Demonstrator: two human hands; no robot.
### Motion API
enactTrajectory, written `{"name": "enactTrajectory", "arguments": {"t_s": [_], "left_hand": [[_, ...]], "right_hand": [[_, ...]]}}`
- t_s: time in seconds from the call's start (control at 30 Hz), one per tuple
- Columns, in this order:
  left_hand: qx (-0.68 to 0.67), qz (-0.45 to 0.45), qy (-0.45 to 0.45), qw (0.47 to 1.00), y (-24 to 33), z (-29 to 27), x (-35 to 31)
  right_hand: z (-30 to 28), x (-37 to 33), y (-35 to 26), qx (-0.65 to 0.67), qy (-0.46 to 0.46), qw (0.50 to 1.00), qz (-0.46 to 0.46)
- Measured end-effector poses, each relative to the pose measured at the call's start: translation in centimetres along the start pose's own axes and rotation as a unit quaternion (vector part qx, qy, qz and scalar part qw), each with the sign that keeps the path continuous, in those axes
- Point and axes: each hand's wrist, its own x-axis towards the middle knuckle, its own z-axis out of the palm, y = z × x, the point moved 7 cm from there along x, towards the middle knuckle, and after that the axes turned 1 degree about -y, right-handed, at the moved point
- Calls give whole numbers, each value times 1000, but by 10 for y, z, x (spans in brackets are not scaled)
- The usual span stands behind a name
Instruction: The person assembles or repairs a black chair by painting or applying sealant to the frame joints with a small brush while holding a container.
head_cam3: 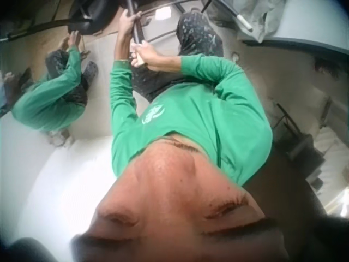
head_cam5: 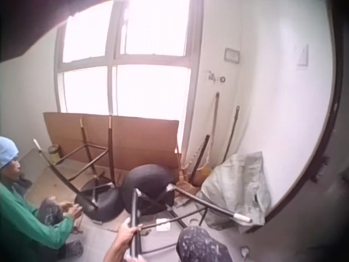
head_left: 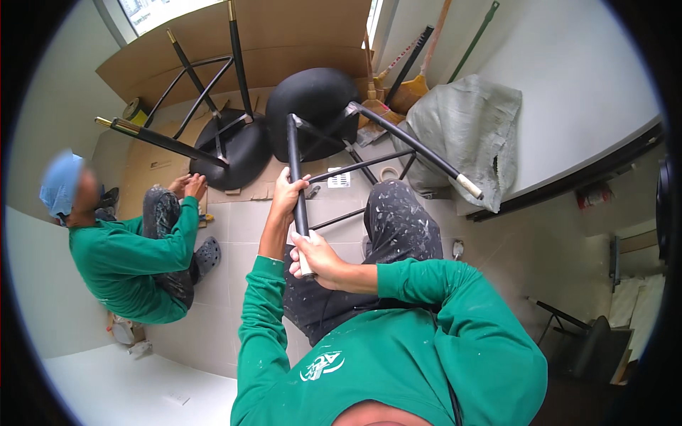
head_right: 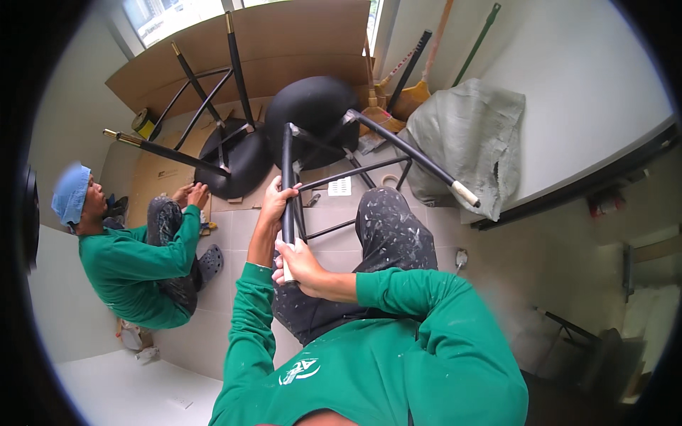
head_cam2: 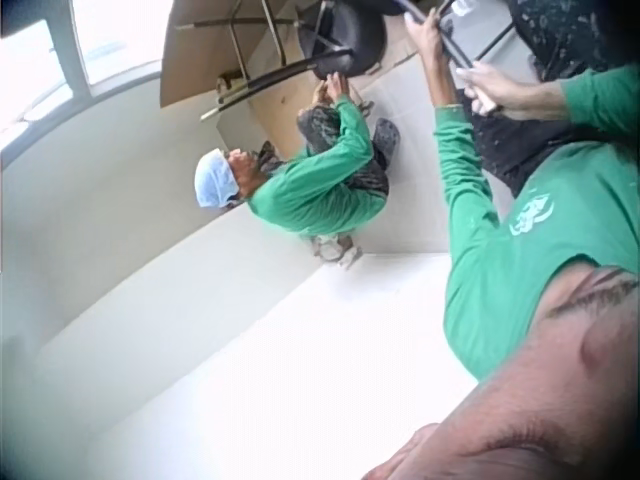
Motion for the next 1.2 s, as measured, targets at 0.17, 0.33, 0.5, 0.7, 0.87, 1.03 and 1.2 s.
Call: {"name": "enactTrajectory", "arguments": {"t_s": [0.17, 0.33, 0.5, 0.7, 0.87, 1.03, 1.2], "left_hand": [[39, -10, -29, 999, 21, 8, -3], [61, -22, -30, 997, 41, 8, -5], [101, -45, -26, 993, 27, -6, -2], [232, -49, -26, 971, 29, 19, 1], [333, -68, -17, 940, 27, -7, -33], [351, -115, -50, 928, 30, -4, -43], [277, -176, -23, 944, 30, 23, -61]], "right_hand": [[11, 2, -6, 75, -59, 995, 0], [4, 12, -15, -18, -181, 981, 72], [-87, -28, -70, -364, -201, 881, -226], [-313, -103, -62, -240, -72, 968, 19], [-584, -114, 36, -251, 333, 909, -25], [-709, -181, 137, -210, 754, 622, -16], [-709, -182, 181, -151, 823, 540, 93]]}}
